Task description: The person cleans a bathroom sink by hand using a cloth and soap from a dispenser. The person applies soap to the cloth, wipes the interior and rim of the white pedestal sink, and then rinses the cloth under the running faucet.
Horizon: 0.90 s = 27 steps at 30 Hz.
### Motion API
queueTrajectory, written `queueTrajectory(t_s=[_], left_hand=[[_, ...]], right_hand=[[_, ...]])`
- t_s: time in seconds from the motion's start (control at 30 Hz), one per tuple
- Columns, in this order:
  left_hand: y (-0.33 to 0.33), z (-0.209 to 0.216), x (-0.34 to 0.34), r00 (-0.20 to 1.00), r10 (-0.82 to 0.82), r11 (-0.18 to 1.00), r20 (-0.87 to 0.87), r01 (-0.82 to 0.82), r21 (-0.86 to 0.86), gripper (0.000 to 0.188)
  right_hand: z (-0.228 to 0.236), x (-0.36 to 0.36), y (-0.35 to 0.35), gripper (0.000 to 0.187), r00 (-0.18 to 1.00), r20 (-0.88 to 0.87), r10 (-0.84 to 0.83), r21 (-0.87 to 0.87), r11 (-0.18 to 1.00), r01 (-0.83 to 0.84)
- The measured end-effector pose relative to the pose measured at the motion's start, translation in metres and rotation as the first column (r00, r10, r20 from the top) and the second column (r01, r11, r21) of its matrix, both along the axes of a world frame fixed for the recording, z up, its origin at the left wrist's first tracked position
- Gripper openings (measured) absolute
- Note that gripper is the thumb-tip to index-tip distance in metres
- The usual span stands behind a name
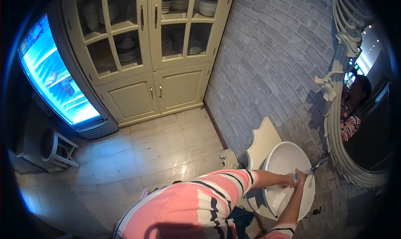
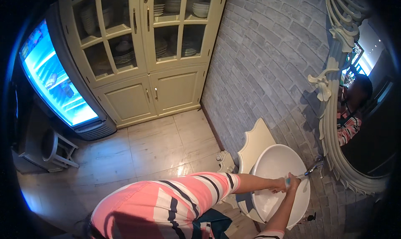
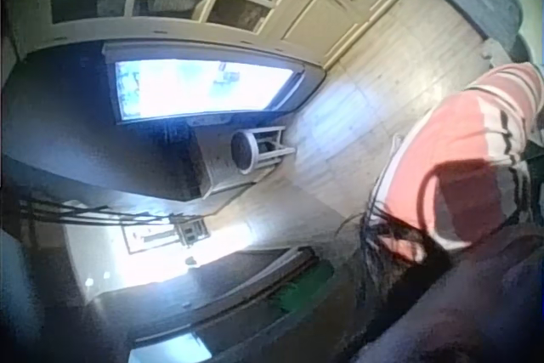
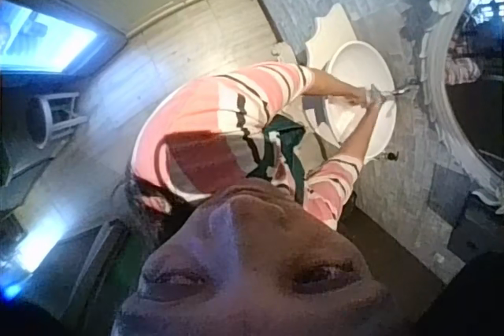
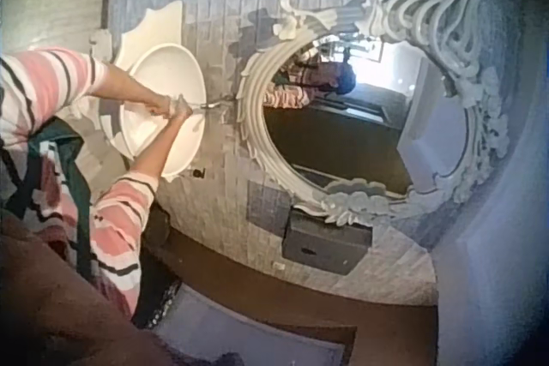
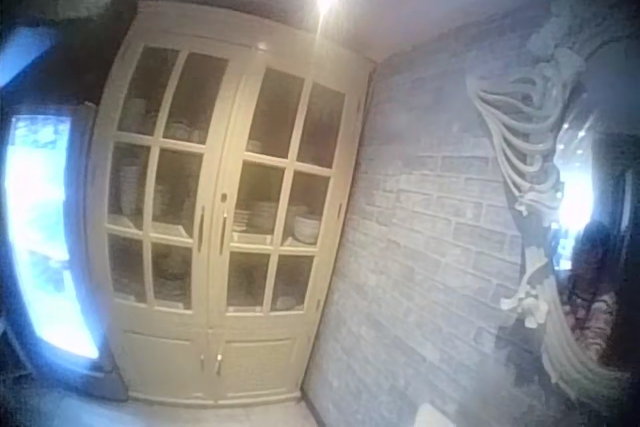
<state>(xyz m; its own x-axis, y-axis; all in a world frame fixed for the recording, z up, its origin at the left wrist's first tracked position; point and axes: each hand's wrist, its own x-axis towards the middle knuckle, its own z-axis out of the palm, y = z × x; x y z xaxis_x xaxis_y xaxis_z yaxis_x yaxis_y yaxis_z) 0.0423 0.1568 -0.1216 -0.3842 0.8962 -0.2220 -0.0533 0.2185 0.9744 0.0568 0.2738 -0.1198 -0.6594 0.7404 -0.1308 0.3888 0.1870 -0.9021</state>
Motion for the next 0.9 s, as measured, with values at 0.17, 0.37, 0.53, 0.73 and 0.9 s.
queueTrajectory(t_s=[0.17,0.37,0.53,0.73,0.9], left_hand=[[0.001,-0.002,0.016,0.841,0.325,0.943,-0.432,-0.252,0.218,0.026],[-0.005,0.007,-0.014,0.825,0.122,0.985,-0.552,-0.170,-0.036,0.054],[-0.009,0.016,-0.031,0.993,-0.112,0.991,0.025,0.110,0.079,0.051],[0.009,-0.006,-0.034,0.612,-0.005,0.991,0.791,0.106,-0.076,0.037],[-0.003,-0.032,-0.055,0.669,-0.020,0.999,0.743,0.033,-0.004,0.044]], right_hand=[[-0.003,-0.005,0.019,0.034,0.964,0.203,-0.171,0.411,0.908,0.075],[0.028,0.001,-0.028,0.044,0.937,-0.157,-0.313,-0.475,0.855,0.207],[0.024,0.041,-0.011,0.037,0.927,-0.370,-0.065,-0.678,0.701,-0.221],[0.037,0.049,-0.008,0.026,0.892,-0.442,-0.093,-0.693,0.668,-0.273],[0.040,0.015,-0.061,0.024,0.842,-0.536,-0.063,-0.601,0.729,-0.328]])
